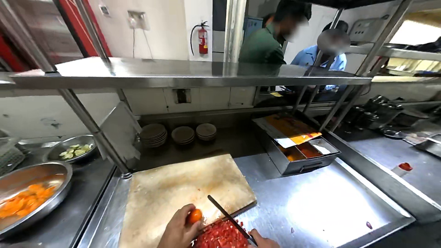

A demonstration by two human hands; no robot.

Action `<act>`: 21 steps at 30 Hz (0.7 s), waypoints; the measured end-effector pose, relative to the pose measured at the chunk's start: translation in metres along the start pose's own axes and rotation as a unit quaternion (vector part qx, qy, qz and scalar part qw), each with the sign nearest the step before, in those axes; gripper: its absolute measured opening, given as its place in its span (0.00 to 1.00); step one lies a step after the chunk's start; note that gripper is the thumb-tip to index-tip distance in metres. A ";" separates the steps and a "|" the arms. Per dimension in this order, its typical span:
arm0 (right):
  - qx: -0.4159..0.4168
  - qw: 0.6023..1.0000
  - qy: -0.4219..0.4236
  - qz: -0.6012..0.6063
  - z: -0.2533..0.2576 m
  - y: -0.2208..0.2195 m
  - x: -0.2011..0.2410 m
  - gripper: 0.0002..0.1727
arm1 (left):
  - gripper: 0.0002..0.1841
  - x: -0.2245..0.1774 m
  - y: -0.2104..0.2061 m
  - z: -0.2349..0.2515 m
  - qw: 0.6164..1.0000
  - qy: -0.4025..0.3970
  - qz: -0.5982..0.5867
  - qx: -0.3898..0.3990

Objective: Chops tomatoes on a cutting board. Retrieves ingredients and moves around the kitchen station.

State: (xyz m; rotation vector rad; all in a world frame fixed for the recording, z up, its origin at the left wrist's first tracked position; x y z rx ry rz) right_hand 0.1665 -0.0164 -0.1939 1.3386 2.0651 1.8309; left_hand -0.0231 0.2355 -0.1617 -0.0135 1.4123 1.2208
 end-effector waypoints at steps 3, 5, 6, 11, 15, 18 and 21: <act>0.007 1.000 -0.011 -0.001 -0.002 0.000 0.001 0.27 | 0.22 0.005 -0.025 0.012 0.997 -0.055 0.041 -0.022; 0.014 1.000 -0.014 -0.001 -0.001 -0.002 0.001 0.27 | 0.21 0.013 -0.030 0.010 0.994 -0.086 0.042 -0.045; 0.014 1.000 -0.013 0.006 0.000 -0.002 0.001 0.27 | 0.21 0.016 -0.031 0.008 0.993 -0.102 0.035 -0.054; 0.035 0.995 -0.016 0.094 0.000 0.002 0.017 0.26 | 0.20 0.022 -0.033 0.009 0.991 -0.119 0.015 -0.065; 0.069 0.995 -0.001 0.073 0.003 0.002 0.047 0.28 | 0.19 0.021 -0.033 0.011 0.994 -0.096 -0.008 -0.057; 0.078 0.996 -0.002 0.044 -0.002 0.005 0.064 0.27 | 0.19 0.022 -0.032 0.011 0.995 -0.084 -0.016 -0.057; 0.075 0.997 0.003 0.020 -0.009 0.017 0.074 0.27 | 0.18 0.022 -0.032 0.013 0.994 -0.091 -0.015 -0.065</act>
Point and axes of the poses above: each hand's wrist, its own z-axis towards the middle knuckle, its own y-axis out of the back of the hand, x = y × z, the point moved 3 cm from there along z, towards the middle knuckle, and after that the axes turned 10 degrees about -x, right-handed, at the moved point
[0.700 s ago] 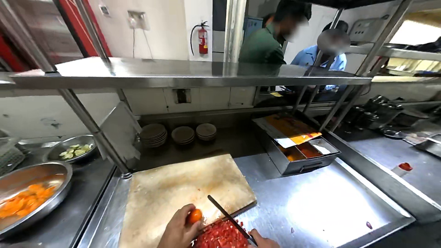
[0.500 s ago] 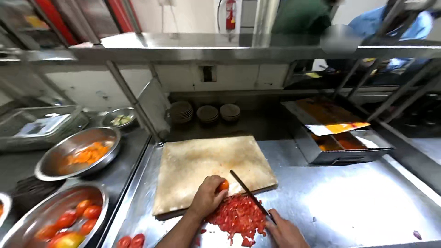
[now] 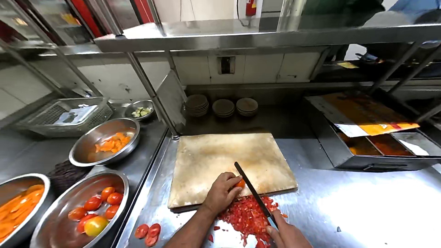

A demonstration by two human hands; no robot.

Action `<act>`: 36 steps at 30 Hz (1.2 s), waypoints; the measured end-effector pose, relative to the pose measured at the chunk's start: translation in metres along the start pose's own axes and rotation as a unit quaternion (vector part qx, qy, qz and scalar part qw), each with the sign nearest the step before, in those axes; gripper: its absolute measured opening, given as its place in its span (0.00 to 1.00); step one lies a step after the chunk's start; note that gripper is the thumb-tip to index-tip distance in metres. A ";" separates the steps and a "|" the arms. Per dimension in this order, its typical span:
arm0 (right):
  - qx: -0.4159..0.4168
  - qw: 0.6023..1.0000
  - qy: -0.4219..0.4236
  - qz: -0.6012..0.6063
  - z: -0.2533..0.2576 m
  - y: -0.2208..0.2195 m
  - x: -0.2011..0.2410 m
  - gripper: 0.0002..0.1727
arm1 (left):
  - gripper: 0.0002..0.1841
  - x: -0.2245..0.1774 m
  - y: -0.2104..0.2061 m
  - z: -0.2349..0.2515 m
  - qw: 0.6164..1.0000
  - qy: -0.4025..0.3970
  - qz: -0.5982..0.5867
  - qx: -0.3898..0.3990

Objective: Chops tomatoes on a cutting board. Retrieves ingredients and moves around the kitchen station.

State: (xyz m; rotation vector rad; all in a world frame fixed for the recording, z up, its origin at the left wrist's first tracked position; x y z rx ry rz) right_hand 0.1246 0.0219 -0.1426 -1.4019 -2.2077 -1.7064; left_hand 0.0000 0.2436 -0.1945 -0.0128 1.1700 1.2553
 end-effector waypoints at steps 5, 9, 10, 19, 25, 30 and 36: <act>0.024 0.997 -0.018 -0.065 0.028 0.005 0.033 0.26 | 0.19 -0.001 -0.001 -0.001 1.000 -0.004 0.005 0.002; 0.016 0.995 -0.012 -0.094 0.060 -0.001 0.052 0.25 | 0.19 0.001 -0.003 -0.002 1.000 -0.014 0.010 -0.008; 0.020 0.995 -0.011 -0.095 0.056 -0.004 0.047 0.25 | 0.19 0.001 -0.002 -0.002 1.000 -0.008 0.007 -0.004; 0.039 0.998 -0.023 0.036 0.017 -0.016 -0.032 0.26 | 0.18 -0.001 0.001 0.003 0.998 0.015 -0.014 0.057; 0.030 0.998 -0.001 0.057 0.017 -0.001 -0.017 0.25 | 0.14 0.001 0.003 -0.002 0.999 -0.009 -0.044 -0.005; 0.050 0.998 0.020 -0.016 0.004 0.019 -0.015 0.26 | 0.14 0.003 0.002 -0.006 0.998 -0.039 -0.036 -0.029; 0.090 0.990 0.012 -0.112 -0.003 0.047 0.006 0.24 | 0.14 0.000 0.002 -0.003 0.997 -0.060 -0.033 -0.025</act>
Point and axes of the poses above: each hand's wrist, its own z-axis towards the middle knuckle, its own y-axis out of the back of the hand, x = y × z, the point moved 3 cm from there along z, towards the middle knuckle, and after that the axes turned 10 degrees about -x, right-handed, at the moved point
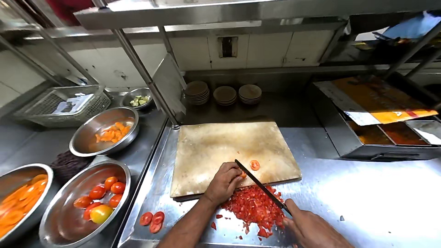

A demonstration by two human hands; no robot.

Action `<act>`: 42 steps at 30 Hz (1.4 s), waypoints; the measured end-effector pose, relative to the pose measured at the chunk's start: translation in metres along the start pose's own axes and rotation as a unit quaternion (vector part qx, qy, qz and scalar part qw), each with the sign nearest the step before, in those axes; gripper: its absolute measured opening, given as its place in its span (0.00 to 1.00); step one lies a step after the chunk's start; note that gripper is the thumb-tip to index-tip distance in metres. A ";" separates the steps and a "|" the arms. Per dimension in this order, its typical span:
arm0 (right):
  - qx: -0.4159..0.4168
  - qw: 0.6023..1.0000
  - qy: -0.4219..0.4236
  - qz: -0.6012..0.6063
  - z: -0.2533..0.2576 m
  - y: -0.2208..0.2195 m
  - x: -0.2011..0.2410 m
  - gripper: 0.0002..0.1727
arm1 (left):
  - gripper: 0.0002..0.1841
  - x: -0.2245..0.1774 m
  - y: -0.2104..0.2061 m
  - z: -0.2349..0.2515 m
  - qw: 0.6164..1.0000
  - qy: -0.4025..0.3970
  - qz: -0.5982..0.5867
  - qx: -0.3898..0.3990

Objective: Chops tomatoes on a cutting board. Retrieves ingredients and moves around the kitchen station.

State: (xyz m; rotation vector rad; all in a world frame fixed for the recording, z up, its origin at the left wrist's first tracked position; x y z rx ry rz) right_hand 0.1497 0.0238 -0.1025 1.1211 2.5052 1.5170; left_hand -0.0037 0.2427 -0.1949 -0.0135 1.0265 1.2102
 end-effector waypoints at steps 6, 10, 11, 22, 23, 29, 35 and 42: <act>0.000 0.999 0.019 0.032 0.062 -0.018 0.026 0.25 | 0.13 0.002 0.000 0.003 1.000 -0.001 -0.014 -0.018; 0.006 1.000 0.007 -0.006 0.027 0.005 0.016 0.25 | 0.12 0.003 0.001 0.002 1.000 -0.009 -0.011 -0.028; 0.010 1.000 0.003 -0.019 0.015 0.011 0.014 0.25 | 0.12 0.002 0.000 0.001 1.000 -0.007 -0.008 -0.028; 0.011 1.000 0.014 0.012 0.044 -0.004 0.022 0.25 | 0.11 0.002 0.002 0.000 0.999 -0.013 -0.021 -0.027; 0.016 1.000 0.010 0.007 0.033 0.002 0.018 0.25 | 0.11 0.002 0.001 0.000 0.999 -0.011 -0.021 -0.028; 0.048 0.999 -0.004 -0.023 -0.002 0.019 0.013 0.24 | 0.10 0.002 -0.002 -0.001 0.999 -0.010 -0.024 -0.030; 0.013 0.999 0.021 0.034 0.059 -0.016 0.033 0.25 | 0.11 0.002 -0.003 0.001 1.000 -0.007 -0.011 -0.017; -0.038 0.986 -0.011 0.162 0.037 -0.012 -0.015 0.24 | 0.14 0.000 -0.006 -0.001 1.000 0.022 -0.011 0.016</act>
Point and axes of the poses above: each hand's wrist, its own z-axis towards the middle knuckle, its own y-axis out of the back of the hand, x = y × z, the point moved 3 cm from there along z, towards the middle knuckle, and after that the axes turned 10 degrees about -x, right-handed, at the moved point
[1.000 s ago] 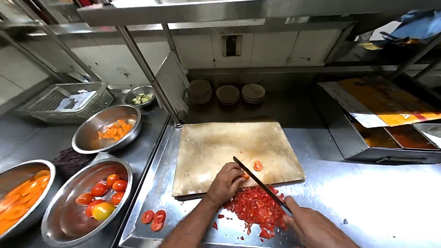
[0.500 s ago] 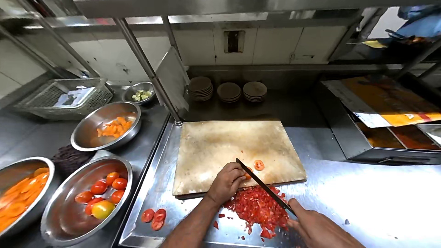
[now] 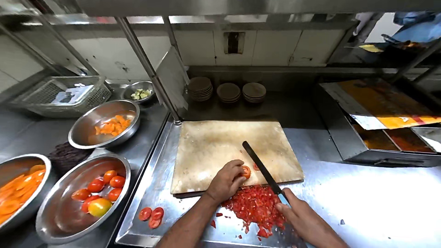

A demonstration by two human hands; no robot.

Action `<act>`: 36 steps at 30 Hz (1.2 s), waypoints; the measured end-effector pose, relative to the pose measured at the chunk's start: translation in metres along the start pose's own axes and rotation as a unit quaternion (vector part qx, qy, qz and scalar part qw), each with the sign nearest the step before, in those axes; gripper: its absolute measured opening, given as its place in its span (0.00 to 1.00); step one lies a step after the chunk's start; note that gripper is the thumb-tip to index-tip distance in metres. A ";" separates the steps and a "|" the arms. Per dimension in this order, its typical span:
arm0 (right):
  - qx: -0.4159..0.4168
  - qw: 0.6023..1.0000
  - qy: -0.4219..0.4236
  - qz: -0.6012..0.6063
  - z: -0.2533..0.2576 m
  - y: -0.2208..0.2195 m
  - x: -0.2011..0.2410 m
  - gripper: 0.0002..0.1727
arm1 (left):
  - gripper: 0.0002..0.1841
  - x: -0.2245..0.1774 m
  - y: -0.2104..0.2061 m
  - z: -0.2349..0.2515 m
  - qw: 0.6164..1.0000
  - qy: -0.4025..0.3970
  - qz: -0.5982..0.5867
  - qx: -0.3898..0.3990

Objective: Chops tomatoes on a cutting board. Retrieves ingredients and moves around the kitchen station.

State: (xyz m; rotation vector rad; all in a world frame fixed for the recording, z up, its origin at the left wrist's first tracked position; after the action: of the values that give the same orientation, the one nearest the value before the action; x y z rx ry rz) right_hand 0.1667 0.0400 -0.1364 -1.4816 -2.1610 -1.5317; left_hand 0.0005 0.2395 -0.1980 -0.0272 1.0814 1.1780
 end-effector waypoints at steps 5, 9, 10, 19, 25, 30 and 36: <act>0.030 0.999 -0.010 0.005 0.004 -0.041 -0.006 0.26 | 0.17 -0.004 -0.004 -0.002 0.997 -0.027 0.065 -0.010; 0.023 1.000 -0.007 -0.017 0.010 -0.038 -0.005 0.25 | 0.17 -0.007 -0.004 -0.006 0.996 -0.046 0.079 0.005; 0.017 0.999 -0.005 -0.028 0.007 -0.034 -0.004 0.25 | 0.16 -0.007 -0.004 -0.005 0.996 -0.051 0.077 0.006; 0.012 0.978 0.004 -0.209 -0.051 0.011 0.021 0.26 | 0.13 -0.007 -0.005 -0.003 0.995 -0.070 0.071 -0.002; 0.035 0.988 0.005 -0.148 0.016 -0.019 0.031 0.25 | 0.13 -0.008 -0.006 0.000 0.996 -0.071 0.061 0.012; 0.038 0.982 0.003 -0.183 -0.016 0.008 0.031 0.25 | 0.13 -0.006 -0.003 -0.001 0.996 -0.067 0.052 -0.005; 0.043 0.983 0.002 -0.180 -0.004 -0.012 0.036 0.24 | 0.12 -0.004 -0.004 -0.003 0.996 -0.073 0.041 -0.010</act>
State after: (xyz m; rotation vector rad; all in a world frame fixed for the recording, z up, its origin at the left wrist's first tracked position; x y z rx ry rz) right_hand 0.1378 0.0595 -0.1217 -1.1039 -2.5646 -1.5084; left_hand 0.0010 0.2336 -0.1992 0.0866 0.9496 1.2452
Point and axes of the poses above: each hand's wrist, its own z-axis towards the middle knuckle, its own y-axis out of the back of the hand, x = y × z, the point moved 3 cm from there along z, towards the middle knuckle, and after that the axes turned 10 degrees about -x, right-handed, at the moved point
